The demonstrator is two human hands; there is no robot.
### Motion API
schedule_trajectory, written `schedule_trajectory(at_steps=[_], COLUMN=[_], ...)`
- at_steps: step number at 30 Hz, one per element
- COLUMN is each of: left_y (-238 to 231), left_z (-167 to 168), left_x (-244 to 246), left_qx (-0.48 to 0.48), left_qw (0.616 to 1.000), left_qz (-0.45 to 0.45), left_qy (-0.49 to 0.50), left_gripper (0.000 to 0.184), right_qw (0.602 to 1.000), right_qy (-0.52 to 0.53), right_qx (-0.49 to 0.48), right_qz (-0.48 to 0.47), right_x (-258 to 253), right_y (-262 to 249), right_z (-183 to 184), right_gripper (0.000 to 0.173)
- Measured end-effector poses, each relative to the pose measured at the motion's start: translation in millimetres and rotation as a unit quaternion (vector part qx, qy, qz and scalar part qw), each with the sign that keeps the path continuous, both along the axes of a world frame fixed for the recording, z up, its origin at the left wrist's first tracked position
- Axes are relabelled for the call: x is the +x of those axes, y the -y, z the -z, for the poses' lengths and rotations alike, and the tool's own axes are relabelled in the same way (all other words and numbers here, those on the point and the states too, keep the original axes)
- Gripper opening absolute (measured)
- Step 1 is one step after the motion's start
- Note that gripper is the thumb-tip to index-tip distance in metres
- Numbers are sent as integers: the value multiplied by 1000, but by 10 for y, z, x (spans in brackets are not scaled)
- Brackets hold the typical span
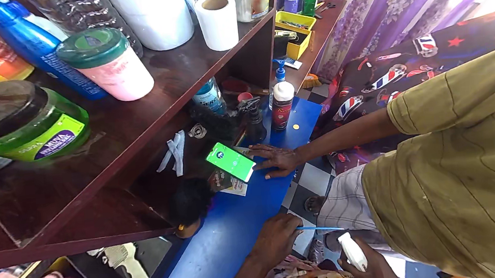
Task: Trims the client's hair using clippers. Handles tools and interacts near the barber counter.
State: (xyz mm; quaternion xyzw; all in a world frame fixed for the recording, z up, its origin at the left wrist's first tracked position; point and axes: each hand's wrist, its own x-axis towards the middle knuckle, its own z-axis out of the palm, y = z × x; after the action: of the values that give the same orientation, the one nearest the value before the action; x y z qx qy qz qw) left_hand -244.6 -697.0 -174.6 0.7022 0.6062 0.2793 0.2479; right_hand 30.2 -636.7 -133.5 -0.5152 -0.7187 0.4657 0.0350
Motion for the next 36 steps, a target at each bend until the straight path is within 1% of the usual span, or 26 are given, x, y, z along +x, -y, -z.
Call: schedule_trajectory(at_steps=[5, 15, 23, 30, 36], left_y=[1, 9, 16, -32, -65], left_z=[-22, 2, 1, 16, -7], left_x=[-20, -3, 56, 91, 108], left_qx=[0, 14, 1, 10, -8], left_qw=[1000, 1000, 1000, 1000, 1000], left_qz=[-1, -7, -7, 2, 12], left_qy=[-1, 7, 8, 7, 6], left_gripper=[18, 17, 18, 18, 19], right_qw=[1000, 1000, 1000, 1000, 1000], right_qy=[4, -11, -3, -5, -11], right_qx=[-1, 10, 2, -2, 0], right_qz=[-1, -10, -8, -1, 4], right_x=[-20, -21, 30, 84, 100], right_y=[-8, -22, -26, -22, -27], right_z=[5, 8, 42, 34, 44], right_gripper=[53, 55, 56, 54, 56])
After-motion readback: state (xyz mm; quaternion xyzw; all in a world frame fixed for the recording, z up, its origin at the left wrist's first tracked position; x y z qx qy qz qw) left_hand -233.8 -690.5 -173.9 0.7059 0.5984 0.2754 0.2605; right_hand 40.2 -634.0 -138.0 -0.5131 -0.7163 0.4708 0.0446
